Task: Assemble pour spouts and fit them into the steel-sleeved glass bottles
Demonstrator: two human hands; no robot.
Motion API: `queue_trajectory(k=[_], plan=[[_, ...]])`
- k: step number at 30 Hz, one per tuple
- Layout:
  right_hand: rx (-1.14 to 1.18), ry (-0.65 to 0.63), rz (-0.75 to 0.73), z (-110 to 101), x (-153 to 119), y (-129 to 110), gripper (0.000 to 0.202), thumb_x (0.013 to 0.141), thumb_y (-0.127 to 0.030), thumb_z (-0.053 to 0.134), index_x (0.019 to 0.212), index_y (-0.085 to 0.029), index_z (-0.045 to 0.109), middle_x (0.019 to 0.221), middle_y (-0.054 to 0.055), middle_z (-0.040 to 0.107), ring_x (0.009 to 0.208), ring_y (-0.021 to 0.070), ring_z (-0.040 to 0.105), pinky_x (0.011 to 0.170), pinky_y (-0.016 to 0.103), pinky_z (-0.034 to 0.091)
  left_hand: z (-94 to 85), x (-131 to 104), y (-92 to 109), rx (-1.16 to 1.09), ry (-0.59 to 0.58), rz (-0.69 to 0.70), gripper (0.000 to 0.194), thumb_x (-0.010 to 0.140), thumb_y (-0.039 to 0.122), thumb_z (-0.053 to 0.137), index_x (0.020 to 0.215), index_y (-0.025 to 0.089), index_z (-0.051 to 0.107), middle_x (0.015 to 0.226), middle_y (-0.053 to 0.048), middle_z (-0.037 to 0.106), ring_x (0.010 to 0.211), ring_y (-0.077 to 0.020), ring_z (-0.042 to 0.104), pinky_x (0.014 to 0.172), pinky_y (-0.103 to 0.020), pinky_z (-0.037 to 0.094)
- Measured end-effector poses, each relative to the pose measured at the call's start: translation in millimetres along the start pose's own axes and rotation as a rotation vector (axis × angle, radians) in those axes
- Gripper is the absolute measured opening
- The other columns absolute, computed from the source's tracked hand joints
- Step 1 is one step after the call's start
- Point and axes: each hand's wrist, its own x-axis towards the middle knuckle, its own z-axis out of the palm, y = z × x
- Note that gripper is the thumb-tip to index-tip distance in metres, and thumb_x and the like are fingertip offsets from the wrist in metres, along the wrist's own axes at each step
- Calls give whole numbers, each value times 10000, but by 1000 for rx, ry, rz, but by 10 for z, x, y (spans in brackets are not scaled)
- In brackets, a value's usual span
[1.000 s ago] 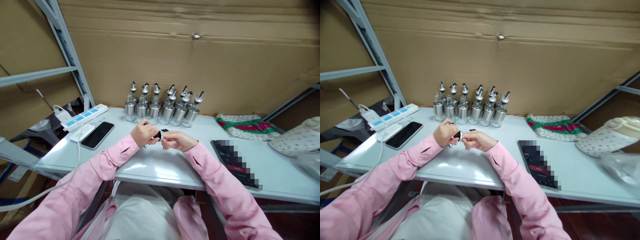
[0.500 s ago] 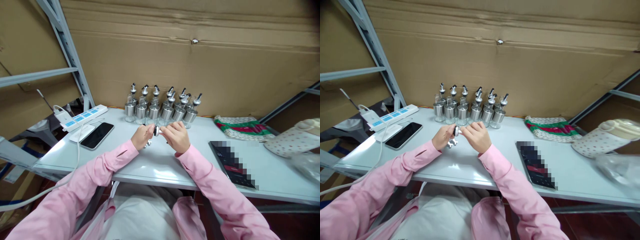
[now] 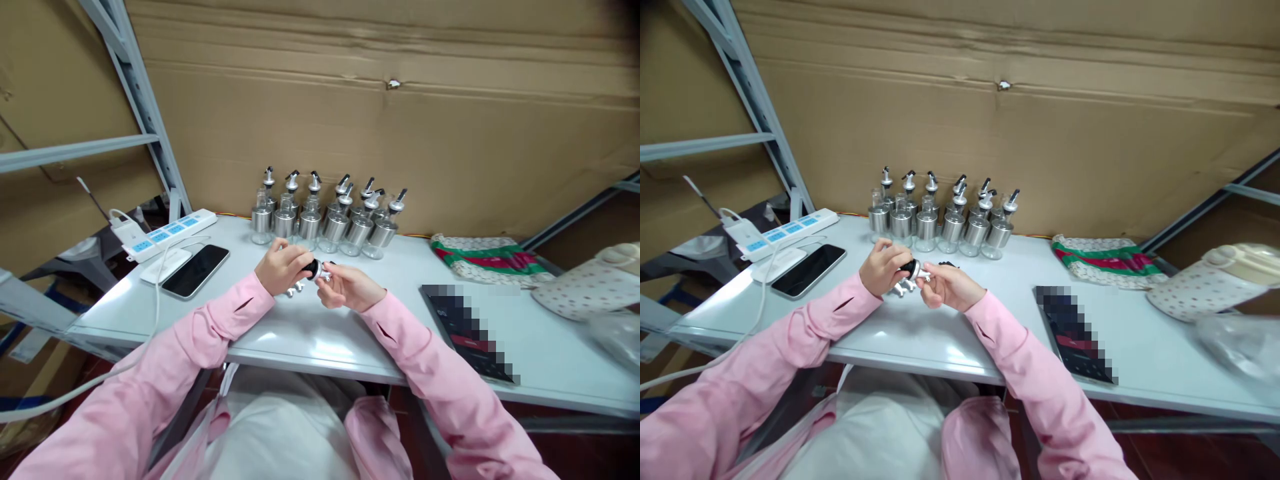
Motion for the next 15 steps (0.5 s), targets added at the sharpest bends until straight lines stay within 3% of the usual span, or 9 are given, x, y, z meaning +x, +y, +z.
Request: queue_trajectory(k=[4, 8, 12, 15], plan=[[108, 17, 74, -36, -7, -51, 387, 815, -518, 457, 705, -149, 498, 400, -58, 382, 374, 74, 342, 374, 182, 208, 0, -28, -23, 50, 20, 49, 155, 944, 271, 343, 1022, 201, 457, 872, -26, 662, 711, -109, 595, 749, -290, 365], [93, 54, 89, -52, -10, -78, 335, 756, -462, 567, 663, -153, 479, 399, -66, 365, 378, 60, 318, 369, 173, 178, -3, -25, -14, 4, -18, 91, 148, 913, 165, 409, 1045, 209, 461, 912, -15, 674, 759, -87, 611, 754, -256, 378], [-6, 150, -24, -34, -16, -63, 320, 697, -421, 653, 666, -139, 504, 397, -78, 367, 381, 46, 311, 401, 185, 182, -12, -10, -4, -4, 7, 47, 134, 928, 210, 401, 1038, 175, 470, 907, -42, 684, 794, -90, 622, 749, -261, 355], [-148, 203, -172, -9, -12, -40, 333, 719, -447, 635, 690, -131, 533, 409, -64, 410, 402, 54, 339, 438, 207, 220, -47, 1, -13, -9, -15, 21, 144, 921, 136, 388, 1024, 174, 481, 942, -48, 683, 801, -84, 628, 741, -261, 331]])
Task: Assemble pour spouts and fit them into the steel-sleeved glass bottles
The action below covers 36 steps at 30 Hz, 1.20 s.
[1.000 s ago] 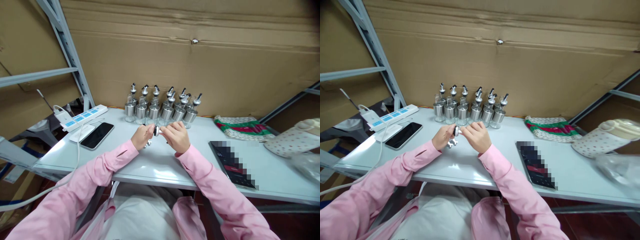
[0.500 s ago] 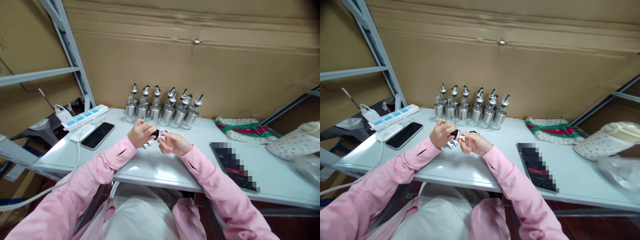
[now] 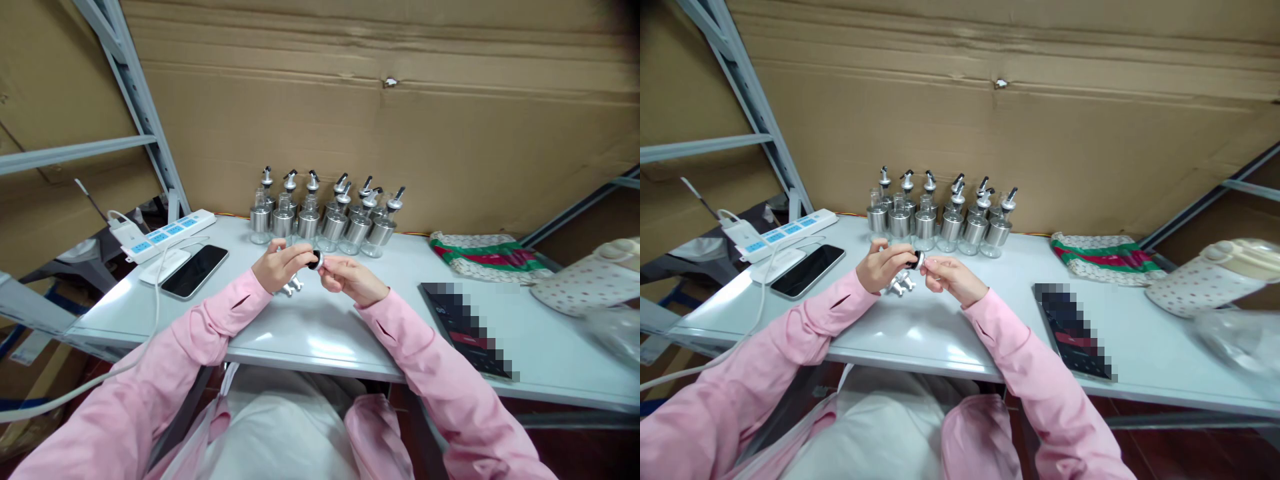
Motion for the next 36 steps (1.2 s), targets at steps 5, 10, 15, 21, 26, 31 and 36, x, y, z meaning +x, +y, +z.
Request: queue_trajectory(k=[5, 10, 15, 21, 26, 31, 36], plan=[[-228, 48, -172, 36, -1, 4, 351, 773, -493, 560, 727, -145, 544, 453, -46, 464, 452, 82, 397, 493, 240, 288, -61, 6, -26, -34, -90, -71, 191, 931, 150, 352, 1020, 205, 512, 982, -38, 680, 826, -88, 635, 747, -261, 322], [-550, 123, -304, 27, -6, 15, 364, 820, -516, 472, 737, -165, 522, 517, -19, 517, 505, 104, 452, 559, 258, 357, -48, 0, -47, -77, -112, -95, 200, 945, 204, 339, 1017, 185, 525, 978, -60, 677, 853, -109, 634, 761, -275, 327], [-1139, 307, -605, -48, -18, 37, 309, 901, -386, 401, 766, -163, 568, 646, 29, 564, 624, 129, 480, 615, 250, 361, -28, 4, -42, -140, -132, -151, 218, 948, 266, 330, 1015, 170, 514, 959, -75, 675, 867, -139, 625, 777, -303, 327], [-1707, 396, -870, -101, -28, -24, 291, 922, -314, 373, 879, -157, 614, 678, 58, 597, 689, 160, 478, 634, 286, 322, -32, 19, -43, -310, -237, -338, 316, 940, 368, 305, 990, 144, 522, 876, -62, 665, 631, -119, 563, 799, -353, 320], [-1852, 437, -981, -83, -22, -37, 219, 906, -281, 431, 877, -171, 618, 680, 37, 617, 742, 159, 498, 722, 297, 317, -42, 40, -54, -654, -260, -674, 401, 874, 494, 381, 944, 144, 564, 747, -39, 627, 614, -130, 510, 702, -327, 376], [-1878, 463, -925, -53, -9, 3, 227, 910, -298, 421, 894, -185, 617, 690, 35, 621, 770, 163, 504, 770, 322, 291, -37, 71, -36, -1091, -192, -966, 416, 773, 528, 525, 902, 133, 555, 586, 24, 480, 493, -87, 396, 516, -252, 346], [-1838, 461, -934, -45, -29, 1, 199, 905, -287, 430, 893, -190, 603, 687, 26, 624, 764, 164, 514, 794, 330, 289, 45, 21, -163, -1182, -184, -1029, 445, 730, 568, 538, 844, 137, 543, 556, 34, 449, 446, -78, 384, 476, -250, 330]])
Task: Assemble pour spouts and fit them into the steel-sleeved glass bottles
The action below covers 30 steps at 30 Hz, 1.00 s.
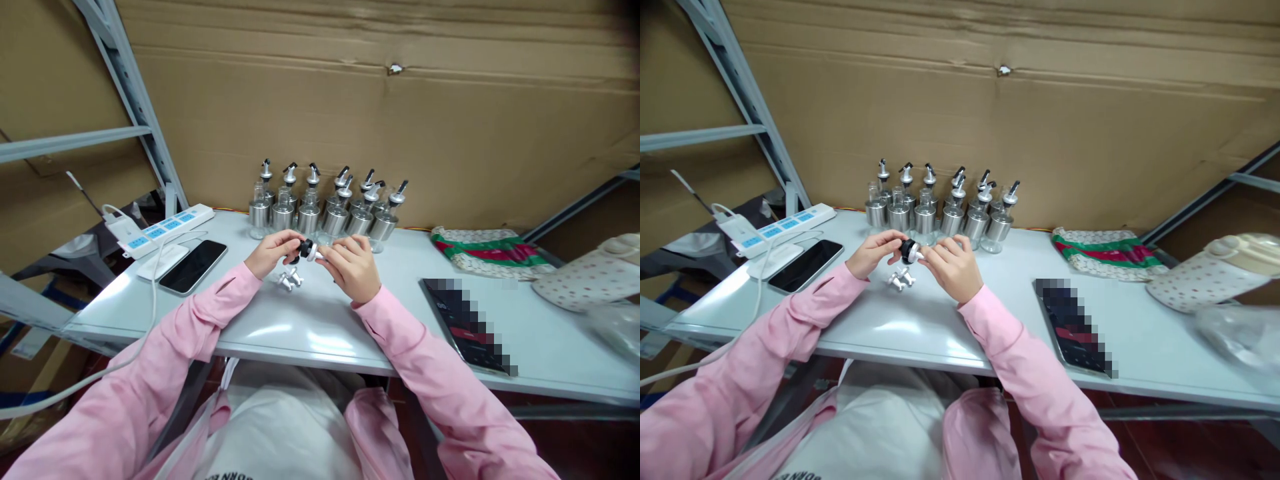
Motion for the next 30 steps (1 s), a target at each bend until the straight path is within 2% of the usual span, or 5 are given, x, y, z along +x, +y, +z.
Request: queue_trajectory(k=[6, 10, 22, 25, 30], plan=[[159, 177, 187, -7, -49, 27, 194, 893, -242, 405, 971, -175, 569, 775, 70, 603, 815, 204, 506, 771, 358, 336, -441, 97, -149, 470, 231, 47, 341, 811, 467, 446, 834, 154, 580, 617, 3, 520, 527, -108, 443, 568, -264, 367], [188, 133, 283, 32, -51, 9, 229, 887, -264, 395, 996, -174, 576, 904, 104, 558, 900, 235, 461, 775, 383, 345, -532, 63, -358, 962, -79, -65, 141, 764, 281, 545, 836, 176, 604, 686, 5, 579, 605, -127, 491, 664, -269, 375], [541, -439, 634, 238, -101, -105, 205, 753, -179, 564, 943, -157, 492, 652, -14, 550, 585, 136, 499, 602, 256, 373, -334, 9, -653, 1076, -83, 6, 248, 838, 181, 438, 1055, 173, 559, 1030, -98, 518, 901, -204, 528, 822, -368, 420], [475, -565, 572, 253, -96, -178, 87, 762, -163, 556, 831, -163, 502, 653, -5, 546, 591, 131, 492, 597, 248, 352, -284, -67, -611, 1163, -64, 103, 308, 872, 258, 409, 1150, 212, 536, 1130, -115, 480, 978, -238, 500, 858, -429, 394], [500, -645, 476, 265, -85, -241, 86, 767, -201, 585, 794, -141, 530, 787, 52, 573, 645, 131, 506, 651, 268, 391, -196, -237, -547, 890, -295, 361, 571, 863, 541, 328, 1270, 150, 414, 1184, -155, 449, 1107, -257, 447, 952, -415, 365]])
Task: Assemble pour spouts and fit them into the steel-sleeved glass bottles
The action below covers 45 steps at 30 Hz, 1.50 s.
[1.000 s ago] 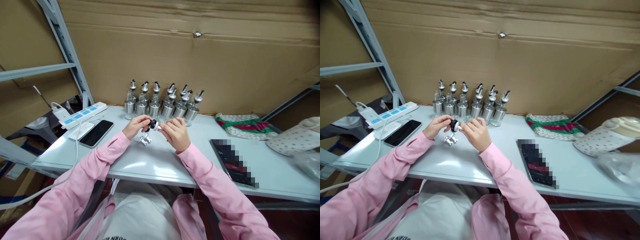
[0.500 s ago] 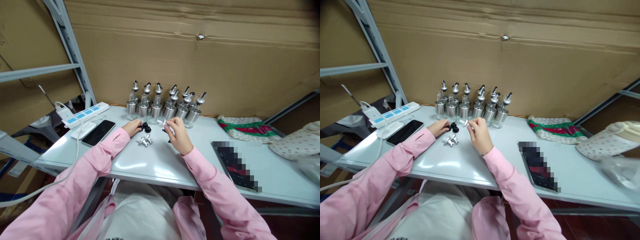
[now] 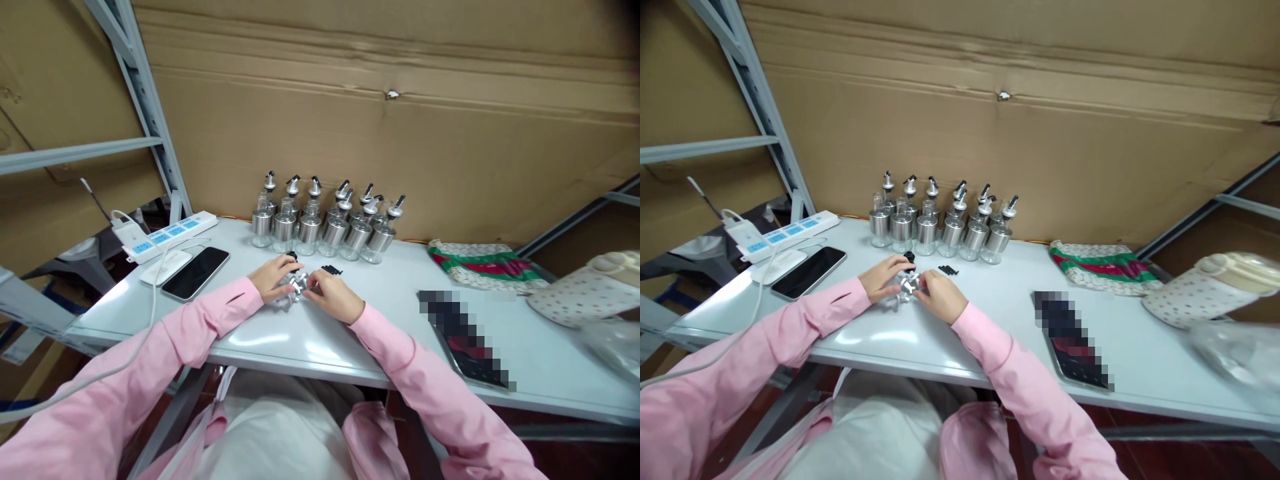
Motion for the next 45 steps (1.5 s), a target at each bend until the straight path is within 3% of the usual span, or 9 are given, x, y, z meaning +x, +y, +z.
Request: queue_trajectory(k=[4, 14, 20, 22, 27, 31, 37, 41, 45], plan=[[87, -38, -85, 0, 1, -8, 87, 776, -192, 572, 841, -141, 543, 865, 69, 592, 727, 148, 543, 740, 306, 426, 24, -20, 123, -58, -55, 63, 750, 762, 669, 409, 1276, 124, 380, 1249, -190, 413, 1153, -297, 420, 960, -430, 361], [170, 40, -198, 14, -28, 34, 161, 771, -193, 547, 920, -178, 490, 922, 66, 557, 836, 172, 538, 803, 353, 453, 66, 32, 172, -60, -81, -41, 599, 758, 486, 543, 1227, 139, 407, 1137, -142, 539, 1024, -274, 500, 876, -416, 402], [295, 781, 70, -276, 358, 284, 427, 775, -380, 537, 1106, -140, 414, 1110, 149, 495, 1025, 229, 499, 847, 401, 441, -54, 35, 236, 36, 5, 55, 667, 686, 554, 582, 1221, 174, 462, 1215, -138, 506, 1135, -293, 434, 968, -423, 305], [315, 925, 111, -404, 586, 437, 419, 782, -363, 503, 1121, -135, 410, 1155, 162, 475, 1069, 235, 488, 854, 403, 444, -52, 35, 236, 39, -16, 69, 631, 705, 539, 570, 1218, 185, 473, 1217, -125, 521, 1144, -280, 441, 977, -411, 287], [309, 942, 122, -547, 1025, 721, 463, 770, -303, 481, 1181, -111, 387, 1254, 189, 461, 1182, 245, 446, 965, 425, 374, 16, 23, 206, 72, -59, 94, 441, 766, 496, 524, 1046, 159, 576, 1081, -109, 600, 1040, -244, 512, 936, -391, 297], [343, 892, 277, -484, 1157, 784, 427, 728, -295, 536, 1103, -111, 445, 1108, 181, 577, 1038, 257, 545, 926, 440, 388, 20, 29, 201, 98, -40, 110, 424, 751, 533, 529, 948, 165, 606, 993, -98, 614, 970, -233, 531, 917, -400, 301], [362, 934, 208, -528, 1109, 768, 335, 742, -368, 531, 999, -163, 467, 941, 102, 620, 839, 218, 584, 848, 425, 425, -95, 30, 255, 69, 256, 213, 706, 636, 679, 551, 1142, 188, 505, 1056, -107, 597, 1021, -283, 510, 958, -468, 279], [423, 1022, -79, -802, 888, 523, 375, 795, -406, 486, 1099, -199, 414, 1054, 85, 554, 912, 199, 573, 862, 422, 433, -122, 31, 365, -34, 604, 273, 622, 748, 583, 497, 1222, 192, 403, 1098, -124, 509, 1027, -267, 487, 878, -446, 379], [535, 1056, -247, -977, 503, 84, 333, 863, -384, 393, 1176, -273, 365, 1104, 65, 506, 948, 197, 578, 862, 434, 444, -38, 100, 508, -181, 731, 176, 519, 828, 445, 455, 1258, 183, 331, 1203, -148, 421, 1139, -269, 417, 940, -481, 356]])
